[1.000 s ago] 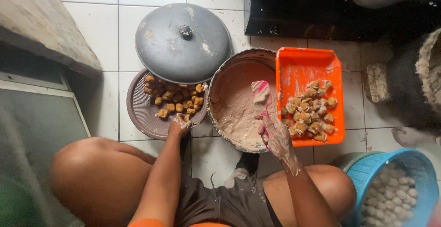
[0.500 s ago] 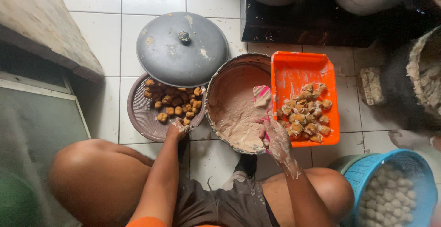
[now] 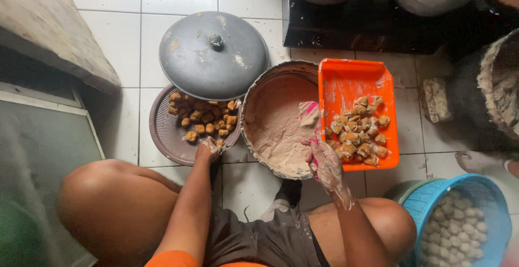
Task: The person sits on the floor and coats fried dough pieces with batter. They pick pieces from a colander, spread batter over each piece with a spatula, and place the coated pieces onto an orange tray, repeating the cycle.
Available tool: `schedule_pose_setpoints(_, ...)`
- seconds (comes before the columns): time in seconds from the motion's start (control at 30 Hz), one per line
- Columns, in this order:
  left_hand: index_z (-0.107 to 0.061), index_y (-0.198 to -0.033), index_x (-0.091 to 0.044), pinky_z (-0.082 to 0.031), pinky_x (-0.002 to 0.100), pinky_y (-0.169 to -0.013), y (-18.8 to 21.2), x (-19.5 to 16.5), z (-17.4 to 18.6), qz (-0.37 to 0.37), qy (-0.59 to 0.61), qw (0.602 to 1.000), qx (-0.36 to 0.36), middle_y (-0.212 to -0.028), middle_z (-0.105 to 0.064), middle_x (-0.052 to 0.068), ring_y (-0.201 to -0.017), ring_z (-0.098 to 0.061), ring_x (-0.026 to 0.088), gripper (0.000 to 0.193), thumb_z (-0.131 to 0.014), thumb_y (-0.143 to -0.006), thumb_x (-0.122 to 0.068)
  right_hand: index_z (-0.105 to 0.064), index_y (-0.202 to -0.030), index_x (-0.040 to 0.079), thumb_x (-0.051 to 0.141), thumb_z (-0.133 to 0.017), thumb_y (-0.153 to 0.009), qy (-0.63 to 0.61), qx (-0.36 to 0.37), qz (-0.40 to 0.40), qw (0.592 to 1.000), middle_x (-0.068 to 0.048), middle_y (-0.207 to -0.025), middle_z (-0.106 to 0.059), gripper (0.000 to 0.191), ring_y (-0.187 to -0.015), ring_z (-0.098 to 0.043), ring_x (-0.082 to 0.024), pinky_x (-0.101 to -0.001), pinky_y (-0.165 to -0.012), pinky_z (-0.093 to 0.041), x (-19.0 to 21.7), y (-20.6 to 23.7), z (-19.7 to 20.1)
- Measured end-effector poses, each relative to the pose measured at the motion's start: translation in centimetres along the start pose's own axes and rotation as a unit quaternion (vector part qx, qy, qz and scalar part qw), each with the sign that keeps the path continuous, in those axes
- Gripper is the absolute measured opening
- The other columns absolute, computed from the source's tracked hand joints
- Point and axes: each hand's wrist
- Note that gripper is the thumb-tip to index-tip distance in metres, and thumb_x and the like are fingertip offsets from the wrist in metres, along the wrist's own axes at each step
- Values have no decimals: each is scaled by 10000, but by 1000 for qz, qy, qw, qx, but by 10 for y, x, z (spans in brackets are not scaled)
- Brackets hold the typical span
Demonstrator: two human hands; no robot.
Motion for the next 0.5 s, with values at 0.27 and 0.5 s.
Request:
schedule_pose_setpoints(0.27,-675,-1183,-125,-530,512,-946,3,9,-6,-31,32,996,-78,-1178,-704,221,-1131,-656,413,438,-632,-934,-481,-627,-1308,46,169,-512,-1051,234,4,94,968,6,-771,-628,307,-572,-513,-48,-206,-505,-411,-26,-20,11)
schedule_pose_setpoints(0.5,-745,-1182,-186,-550,485,-936,-6,12,-18,-53,31,997,-35,-1147,-726,190,-1102,-681,389,424,-652,-885,-474,-607,-1282,60,135,-569,-918,656,-20,88,749,-262,-1002,-717,374,-939,-686,-433,-511,-803,-548,-79,-70,17)
Point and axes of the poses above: each hand's wrist, its own y-axis away from the middle knuckle, its own z-axis out of the back of the hand, x = y × z
